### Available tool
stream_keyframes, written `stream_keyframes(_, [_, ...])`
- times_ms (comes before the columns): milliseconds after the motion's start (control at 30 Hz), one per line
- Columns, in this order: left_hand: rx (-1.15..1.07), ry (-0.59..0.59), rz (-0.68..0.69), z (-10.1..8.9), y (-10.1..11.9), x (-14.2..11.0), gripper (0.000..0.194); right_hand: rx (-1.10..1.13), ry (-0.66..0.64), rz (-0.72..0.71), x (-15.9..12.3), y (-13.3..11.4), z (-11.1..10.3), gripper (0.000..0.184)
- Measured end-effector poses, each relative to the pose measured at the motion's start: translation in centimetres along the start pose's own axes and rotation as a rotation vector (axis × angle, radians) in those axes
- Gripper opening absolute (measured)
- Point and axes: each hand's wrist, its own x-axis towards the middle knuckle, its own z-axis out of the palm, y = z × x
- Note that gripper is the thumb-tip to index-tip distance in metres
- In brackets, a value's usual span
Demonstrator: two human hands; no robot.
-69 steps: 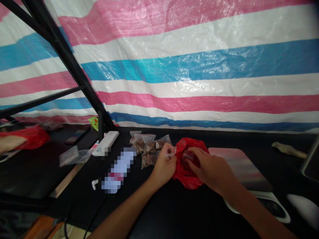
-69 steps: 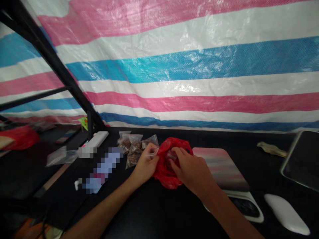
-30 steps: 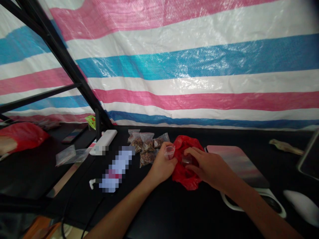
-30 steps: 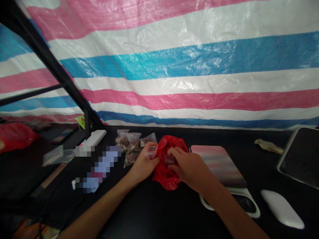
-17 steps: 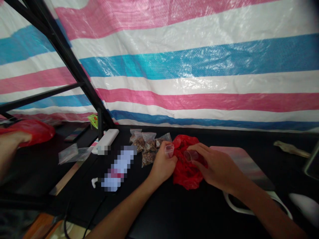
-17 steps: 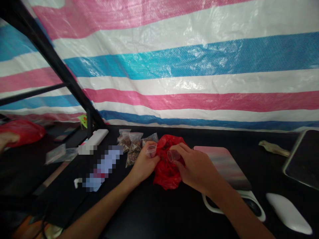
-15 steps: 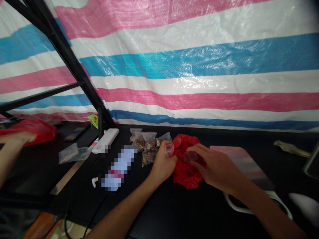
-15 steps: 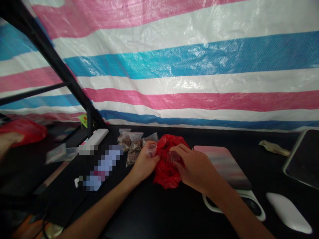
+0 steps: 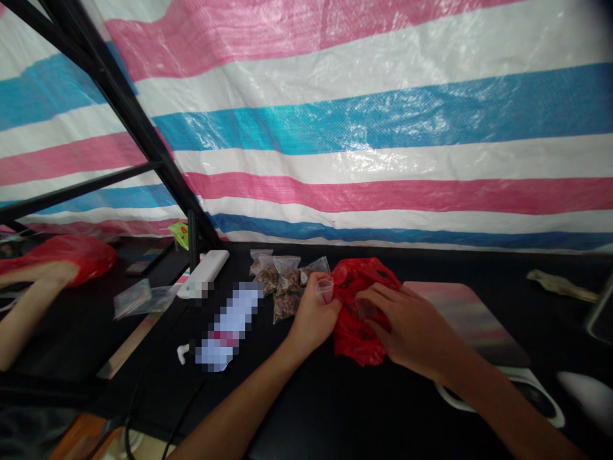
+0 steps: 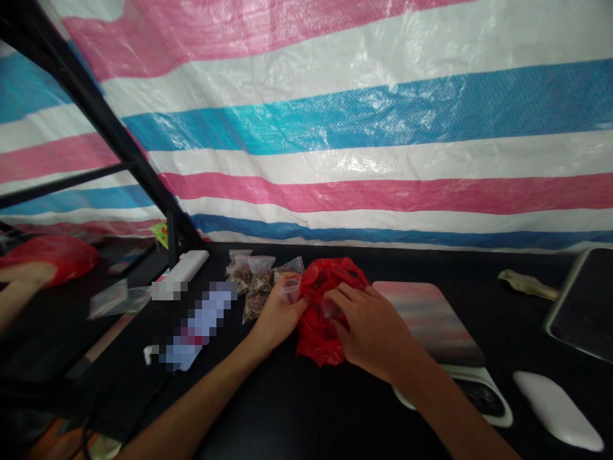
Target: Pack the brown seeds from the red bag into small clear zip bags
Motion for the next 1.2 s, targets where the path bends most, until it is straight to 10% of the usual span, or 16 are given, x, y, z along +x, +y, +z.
stream_keyframes(1200, [-0.063, -0.227, -0.085, 0.0, 1.1, -1.0, 0.062, -0.058, -0.033, 0.138, 0.2, 0.3, 1.1, 0.023])
